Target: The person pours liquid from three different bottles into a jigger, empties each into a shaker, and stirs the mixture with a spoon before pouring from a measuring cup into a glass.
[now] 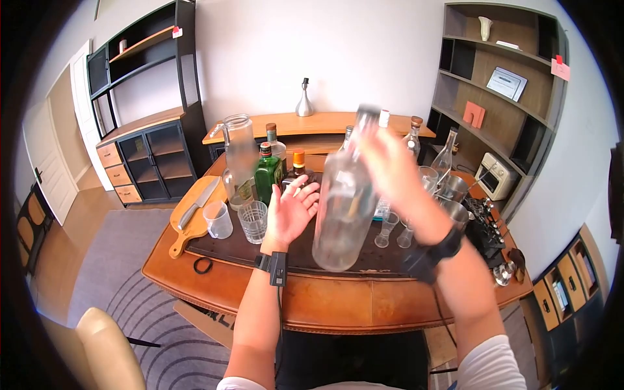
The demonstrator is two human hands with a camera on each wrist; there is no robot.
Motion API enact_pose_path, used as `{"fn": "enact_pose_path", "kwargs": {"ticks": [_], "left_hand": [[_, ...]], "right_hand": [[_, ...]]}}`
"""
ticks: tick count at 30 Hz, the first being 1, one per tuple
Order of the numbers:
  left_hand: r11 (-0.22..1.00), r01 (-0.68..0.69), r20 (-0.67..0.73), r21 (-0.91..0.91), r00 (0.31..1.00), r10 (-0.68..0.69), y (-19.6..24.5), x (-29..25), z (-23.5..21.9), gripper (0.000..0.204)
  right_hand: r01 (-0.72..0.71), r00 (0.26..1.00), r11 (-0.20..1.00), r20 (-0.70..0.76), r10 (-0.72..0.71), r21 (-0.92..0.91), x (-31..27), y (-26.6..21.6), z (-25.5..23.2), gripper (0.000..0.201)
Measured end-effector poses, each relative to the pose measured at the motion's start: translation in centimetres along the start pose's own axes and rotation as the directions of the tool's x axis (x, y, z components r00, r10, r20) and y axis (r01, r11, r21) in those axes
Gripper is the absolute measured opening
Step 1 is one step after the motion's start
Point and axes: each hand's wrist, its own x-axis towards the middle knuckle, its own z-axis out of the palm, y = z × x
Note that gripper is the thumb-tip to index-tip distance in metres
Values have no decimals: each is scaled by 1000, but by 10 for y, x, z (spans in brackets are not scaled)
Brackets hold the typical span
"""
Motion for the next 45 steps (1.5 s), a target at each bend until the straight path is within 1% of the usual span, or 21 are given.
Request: {"fn": "enact_pose_path", "kwargs": {"ticks": [1,3,4,5,7,8,9,11,13,15,19,23,26,29,30,31,33,36,39,42,45], "left_hand": [[1000,-19,-45,-20,999,18,1,0,-1,65],[997,-52,-131,-61,990,44,1,1,-5,52],[994,-69,-173,-82,983,54,0,2,-6,46],[995,-55,-171,-86,984,39,-3,3,-8,44],[995,-26,-163,-91,987,11,-8,5,-12,39],[993,19,-174,-120,984,-40,-11,6,-13,37],[995,31,-185,-91,982,-48,-16,6,-12,33],[995,68,-157,-66,985,-78,-23,5,-12,29],[994,84,-151,-64,984,-93,-28,5,-10,26],[993,107,-108,-58,988,-113,-31,4,-5,27],[990,120,-107,-75,986,-127,-36,4,-8,28],[989,131,-107,-73,985,-138,-40,4,-10,27],[989,131,-116,-74,984,-139,-41,3,-11,26],[989,136,-115,-64,983,-143,-41,4,-11,23],[988,141,-124,-68,981,-149,-42,4,-11,22],[987,146,-132,-71,979,-154,-42,4,-11,21],[986,154,-138,-65,977,-162,-43,5,-10,20],[988,151,-149,-45,976,-156,-40,3,-10,20],[988,148,-145,-52,977,-154,-40,4,-12,21],[988,147,-147,-56,977,-154,-40,4,-13,21],[988,146,-155,-57,976,-153,-39,3,-13,22]], "right_hand": [[-44,998,999,-40,45,22,23,-16,-12,38],[40,994,974,-111,-16,223,72,-40,-27,44],[156,981,985,-128,-147,71,108,-37,-38,47],[267,953,960,-124,-276,-85,141,-33,-49,49],[284,925,942,-206,-318,-178,186,-35,-40,50],[274,910,927,-243,-336,-256,196,-35,-30,49],[259,892,907,-278,-356,-332,204,-35,-18,48],[275,889,884,-250,-384,-379,222,-15,6,44],[246,920,908,-215,-329,-338,242,22,31,41],[159,953,940,-203,-226,-302,247,51,52,39],[58,969,967,-220,-115,-248,258,130,90,35],[-80,978,948,-207,15,-309,255,196,114,36],[-207,972,935,-167,164,-288,245,227,122,36],[-229,967,936,-176,187,-268,235,253,132,35],[-260,960,927,-180,217,-270,236,264,137,35],[-267,958,946,-158,240,-185,233,270,141,36],[-273,962,917,-112,251,-291,230,277,145,34],[-370,929,880,-114,352,-297,220,275,150,32],[-353,933,883,-39,359,-309,211,265,147,32],[-363,924,866,-16,382,-343,210,263,149,32],[-407,904,853,-7,428,-326,210,271,153,33]]}}
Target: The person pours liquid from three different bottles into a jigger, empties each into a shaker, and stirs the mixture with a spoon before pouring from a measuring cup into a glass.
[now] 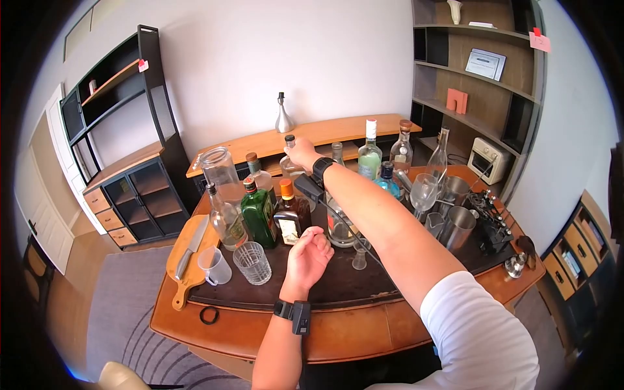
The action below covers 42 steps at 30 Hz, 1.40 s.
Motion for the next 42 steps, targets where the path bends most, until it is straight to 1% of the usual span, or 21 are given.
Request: {"fn": "enact_pose_path", "kwargs": {"ticks": [9,12,13,14,15,16,17,18,19,21,23,24,26,27,29,30,31,34,37,40,42], "left_hand": [[1000,1,3,4,1000,-1,1,0,1,22],[1000,-5,9,-4,1000,5,2,2,-1,23],[1000,-5,11,-7,1000,5,2,1,-1,23],[1000,-1,13,-12,1000,2,2,1,0,23],[1000,2,13,-11,1000,-2,1,1,0,23],[1000,7,13,-12,1000,-7,1,1,0,23],[1000,12,21,-11,1000,-12,1,1,0,23],[1000,14,6,-7,1000,-14,0,1,1,22],[1000,20,9,-13,1000,-20,1,0,0,21],[999,24,15,-23,1000,-24,1,1,1,20],[1000,16,22,-12,1000,-16,1,1,1,21],[1000,11,29,1,1000,-11,1,1,1,22],[1000,7,27,17,1000,-7,1,1,3,21],[1000,5,25,26,1000,-5,2,1,2,21],[999,-6,22,48,1000,5,2,0,2,22],[998,-14,24,57,1000,12,2,-1,3,22],[998,-17,23,58,1000,15,2,-1,2,23],[998,-23,16,59,1000,22,4,-1,2,23],[997,-28,14,67,1000,27,3,0,0,23],[997,-19,18,80,1000,18,3,-1,1,23],[998,-23,17,61,1000,22,2,-1,1,22]], "right_hand": [[37,999,989,-18,-40,-146,4,3,2,26],[-93,983,990,148,108,-109,65,42,27,25],[297,947,858,244,-209,-420,59,27,9,21],[606,793,500,426,-435,-619,40,-3,-23,17],[758,566,14,647,-511,-653,22,-25,-50,14],[541,826,655,480,-296,-528,-4,-55,-77,17],[76,969,987,245,-39,-145,-30,-84,-104,21],[188,967,961,208,-145,-204,-81,-121,-144,22],[249,938,950,291,-189,-186,-81,-125,-161,33],[417,900,903,90,-426,105,-140,-123,-205,42],[564,826,825,21,-563,-39,-207,-113,-249,44],[524,850,849,-26,-526,-66,-246,-105,-264,39],[627,730,747,-167,-662,-219,-287,-54,-276,34],[604,748,775,-203,-632,-188,-314,-37,-283,34],[512,747,806,-310,-588,-296,-356,9,-290,40],[445,782,869,-380,-494,-216,-374,34,-291,45],[343,765,883,-451,-460,-321,-390,65,-289,51],[144,743,933,-587,-322,-330,-420,142,-276,77],[-9,771,985,-629,-102,-171,-425,180,-264,97],[-12,837,991,-540,85,136,-406,210,-258,110],[-42,842,983,-523,131,179,-405,221,-255,112]]}}
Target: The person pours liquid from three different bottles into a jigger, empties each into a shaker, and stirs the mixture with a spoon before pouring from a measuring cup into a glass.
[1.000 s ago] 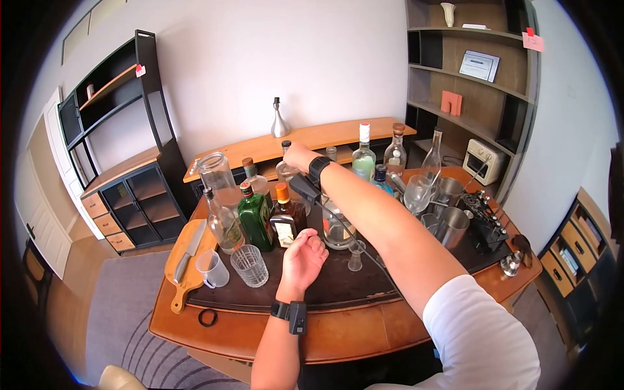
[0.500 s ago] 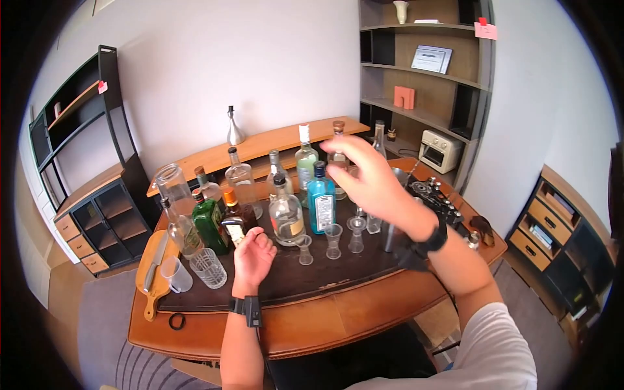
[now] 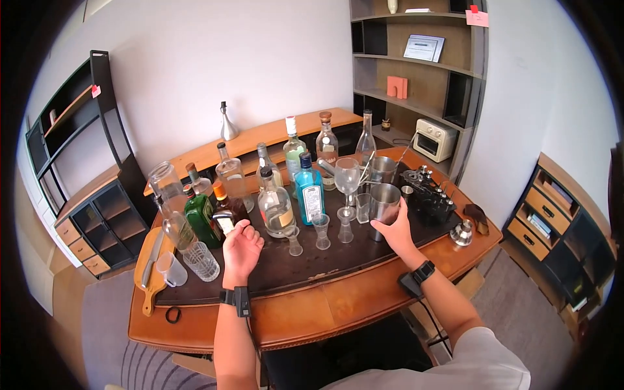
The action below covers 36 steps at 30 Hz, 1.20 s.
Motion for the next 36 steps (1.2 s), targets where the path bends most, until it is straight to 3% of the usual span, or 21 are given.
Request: {"fn": "enact_pose_path", "kwargs": {"ticks": [6,7,10,13,14,16,18,20,22,24,25,29,30,32,33,36], "left_hand": [[999,-12,30,30,1000,11,1,1,0,28],[1000,-12,36,28,999,11,2,1,0,29],[1000,-19,42,20,999,18,3,0,3,30],[998,-16,79,62,997,11,4,2,-1,36],[996,-6,98,92,995,-3,5,2,0,40],[982,13,127,187,991,-37,4,-1,8,49],[949,33,143,313,986,-81,3,-4,19,59],[930,63,215,362,965,-149,5,-3,10,80],[928,52,282,369,945,-165,5,-7,23,90],[913,66,272,403,944,-188,12,-16,38,105],[899,81,234,430,952,-197,14,-16,30,104],[796,143,22,588,981,-193,25,-16,7,102],[812,70,38,580,993,-113,22,-17,15,97],[799,36,43,600,996,-77,22,-17,19,95],[801,38,25,597,998,-66,20,-16,17,94],[804,-20,-22,594,999,41,17,-12,12,94]], "right_hand": [[-1,999,999,-54,0,-34,-5,-14,5,101],[-2,999,1000,-41,3,27,-5,-10,4,94],[29,997,996,74,-36,86,-13,-35,-2,90],[-55,968,979,253,4,197,-32,-89,4,91],[-14,958,969,281,-57,245,-37,-101,12,91],[-96,914,956,405,-25,277,-46,-115,30,93],[-55,883,935,455,-118,349,-56,-131,58,97],[-132,827,956,561,-40,262,-65,-130,89,99],[-62,805,958,582,-118,280,-75,-141,118,97],[49,798,951,561,-221,304,-81,-142,146,96],[-35,771,950,614,-172,310,-82,-149,152,96],[-33,763,910,598,-245,414,-82,-143,179,91],[-70,730,908,642,-236,413,-79,-145,176,90],[-36,718,906,642,-270,421,-75,-128,180,89],[-5,772,918,585,-249,397,-74,-131,169,67],[473,733,866,473,-488,161,-41,-154,99,45]]}}
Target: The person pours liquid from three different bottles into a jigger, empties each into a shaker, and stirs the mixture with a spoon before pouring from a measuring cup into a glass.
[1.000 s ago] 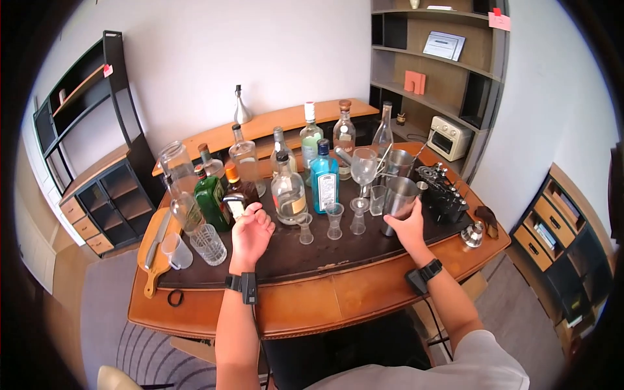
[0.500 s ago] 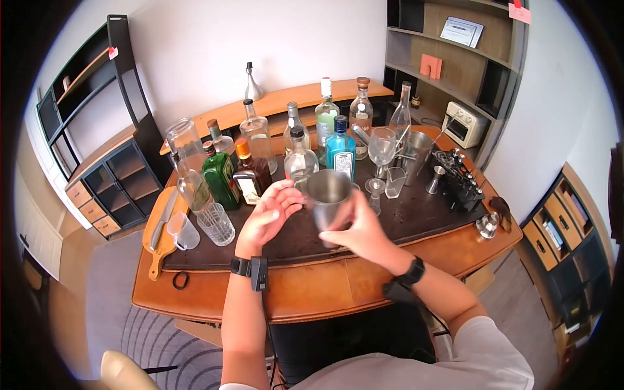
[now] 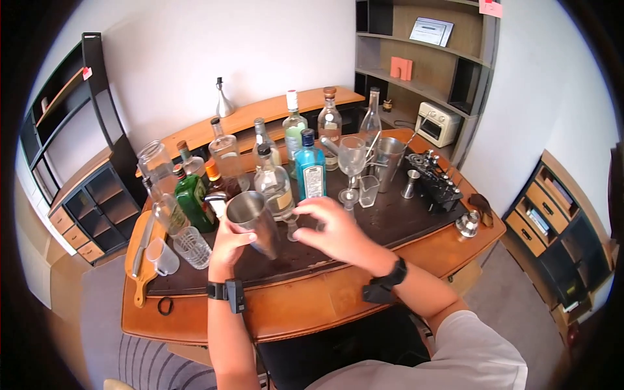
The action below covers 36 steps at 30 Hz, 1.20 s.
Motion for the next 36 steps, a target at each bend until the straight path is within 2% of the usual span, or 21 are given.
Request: {"fn": "enact_pose_path", "kwargs": {"ticks": [2,4,5,6,7,8,10,12,13,14,16,18,20,22,25,27,28,31,32,36], "left_hand": [[999,-40,-58,24,997,41,-1,2,-3,91],[994,-89,-78,65,993,94,5,4,6,89],[989,-101,-93,108,990,111,4,5,6,86],[987,-95,-110,132,988,110,4,5,7,85],[984,-89,-126,158,986,109,6,6,9,85],[979,-82,-142,184,984,109,7,6,11,84],[975,-59,-145,216,985,92,6,6,14,83],[969,-37,-157,243,985,77,5,5,16,83],[964,-41,-163,263,983,87,2,5,15,83],[958,-46,-167,282,981,97,1,5,16,82],[960,-55,-144,275,985,98,3,7,17,82],[958,-55,-133,283,986,96,0,8,14,81],[956,-50,-142,288,985,94,3,7,18,82],[952,-42,-125,302,989,83,3,9,19,83],[932,-48,-107,359,990,92,2,9,20,88],[939,-45,-102,342,991,84,3,9,24,90],[941,-41,-102,336,992,80,4,7,26,91],[909,-47,-51,414,996,75,8,5,28,94],[898,-38,-42,439,997,62,9,4,29,95],[892,-36,35,450,999,23,16,3,32,96]], "right_hand": [[-201,974,978,-114,194,-51,1,3,-61,27],[-377,888,922,-249,387,92,0,50,-123,24],[-319,854,934,-380,356,158,0,90,-152,22],[-476,718,854,-467,516,212,4,107,-179,31],[-567,641,805,-520,564,174,7,135,-204,45],[-638,612,760,-517,598,124,11,146,-221,53],[-688,616,725,-512,599,22,19,176,-236,43],[-645,721,754,-426,546,-125,26,221,-248,35],[-612,768,766,-376,518,-195,30,226,-245,32],[-607,776,760,-380,504,-232,32,230,-243,30],[-597,790,740,-392,472,-312,39,215,-240,28],[-529,827,794,-390,404,-299,48,208,-245,25],[-447,862,834,-406,305,-324,57,173,-255,23],[-398,881,865,-391,267,-305,67,103,-263,19],[-209,907,973,-392,153,-103,71,53,-279,20],[-141,916,990,-380,130,0,73,20,-267,22],[-104,925,993,-361,120,64,72,9,-256,22],[-23,983,953,-168,77,302,68,-6,-201,22],[-10,993,945,-110,49,328,66,-7,-181,21],[-70,998,865,40,58,496,64,-10,-102,15]]}}
